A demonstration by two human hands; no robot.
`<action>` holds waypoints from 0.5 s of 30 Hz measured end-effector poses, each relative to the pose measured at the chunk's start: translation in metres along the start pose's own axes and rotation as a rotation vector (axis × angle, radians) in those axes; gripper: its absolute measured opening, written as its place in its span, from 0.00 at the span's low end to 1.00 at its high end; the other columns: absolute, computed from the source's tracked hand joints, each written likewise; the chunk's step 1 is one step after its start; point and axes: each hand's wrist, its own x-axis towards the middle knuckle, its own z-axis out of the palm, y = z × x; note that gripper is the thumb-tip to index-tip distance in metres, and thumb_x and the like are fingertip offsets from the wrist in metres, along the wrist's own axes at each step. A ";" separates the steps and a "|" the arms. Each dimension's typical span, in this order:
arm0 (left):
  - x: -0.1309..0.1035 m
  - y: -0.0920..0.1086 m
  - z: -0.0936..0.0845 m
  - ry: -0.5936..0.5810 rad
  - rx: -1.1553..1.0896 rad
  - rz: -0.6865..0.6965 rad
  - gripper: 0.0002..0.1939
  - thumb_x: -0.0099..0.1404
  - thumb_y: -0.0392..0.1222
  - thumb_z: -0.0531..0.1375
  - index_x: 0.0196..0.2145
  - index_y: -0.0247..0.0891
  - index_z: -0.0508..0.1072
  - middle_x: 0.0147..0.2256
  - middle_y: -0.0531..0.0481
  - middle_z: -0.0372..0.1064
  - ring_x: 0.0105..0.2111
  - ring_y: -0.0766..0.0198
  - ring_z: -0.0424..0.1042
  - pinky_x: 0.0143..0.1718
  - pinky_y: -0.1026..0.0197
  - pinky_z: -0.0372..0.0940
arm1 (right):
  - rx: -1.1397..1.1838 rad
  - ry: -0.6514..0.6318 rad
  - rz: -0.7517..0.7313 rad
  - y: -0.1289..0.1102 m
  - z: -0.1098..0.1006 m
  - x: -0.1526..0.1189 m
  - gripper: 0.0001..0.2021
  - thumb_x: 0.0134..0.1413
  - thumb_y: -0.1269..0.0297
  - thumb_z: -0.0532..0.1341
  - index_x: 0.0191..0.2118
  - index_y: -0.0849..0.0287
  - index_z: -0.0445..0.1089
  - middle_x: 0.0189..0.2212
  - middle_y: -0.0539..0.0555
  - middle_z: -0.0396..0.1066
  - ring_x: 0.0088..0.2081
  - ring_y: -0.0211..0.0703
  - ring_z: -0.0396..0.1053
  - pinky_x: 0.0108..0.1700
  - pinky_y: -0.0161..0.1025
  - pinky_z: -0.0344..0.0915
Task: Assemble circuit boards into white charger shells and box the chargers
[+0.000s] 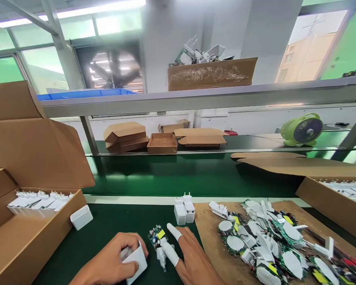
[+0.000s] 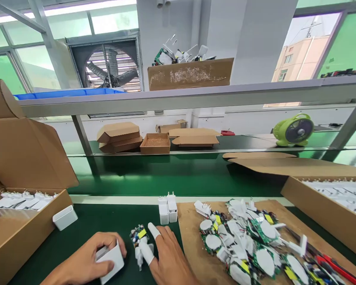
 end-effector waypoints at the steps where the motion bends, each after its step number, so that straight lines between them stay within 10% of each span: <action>1: -0.003 -0.001 0.000 0.013 -0.052 -0.008 0.05 0.56 0.41 0.58 0.25 0.42 0.63 0.41 0.48 0.78 0.39 0.57 0.77 0.41 0.61 0.70 | 0.001 -0.003 0.017 -0.001 -0.003 0.000 0.29 0.63 0.71 0.56 0.70 0.58 0.61 0.64 0.64 0.68 0.65 0.62 0.65 0.66 0.59 0.65; 9: -0.011 -0.024 0.007 0.204 0.211 -0.045 0.16 0.66 0.56 0.67 0.42 0.44 0.74 0.52 0.42 0.72 0.48 0.50 0.75 0.50 0.54 0.72 | 0.015 0.031 -0.047 -0.012 0.001 0.003 0.22 0.53 0.74 0.60 0.54 0.57 0.71 0.54 0.61 0.73 0.55 0.58 0.70 0.59 0.55 0.70; 15: -0.017 -0.023 0.012 0.163 0.256 -0.037 0.24 0.68 0.54 0.66 0.59 0.49 0.72 0.62 0.41 0.67 0.61 0.44 0.70 0.60 0.47 0.71 | 0.008 0.041 -0.117 0.001 0.009 0.002 0.36 0.53 0.73 0.61 0.69 0.57 0.58 0.67 0.65 0.62 0.67 0.63 0.61 0.64 0.58 0.68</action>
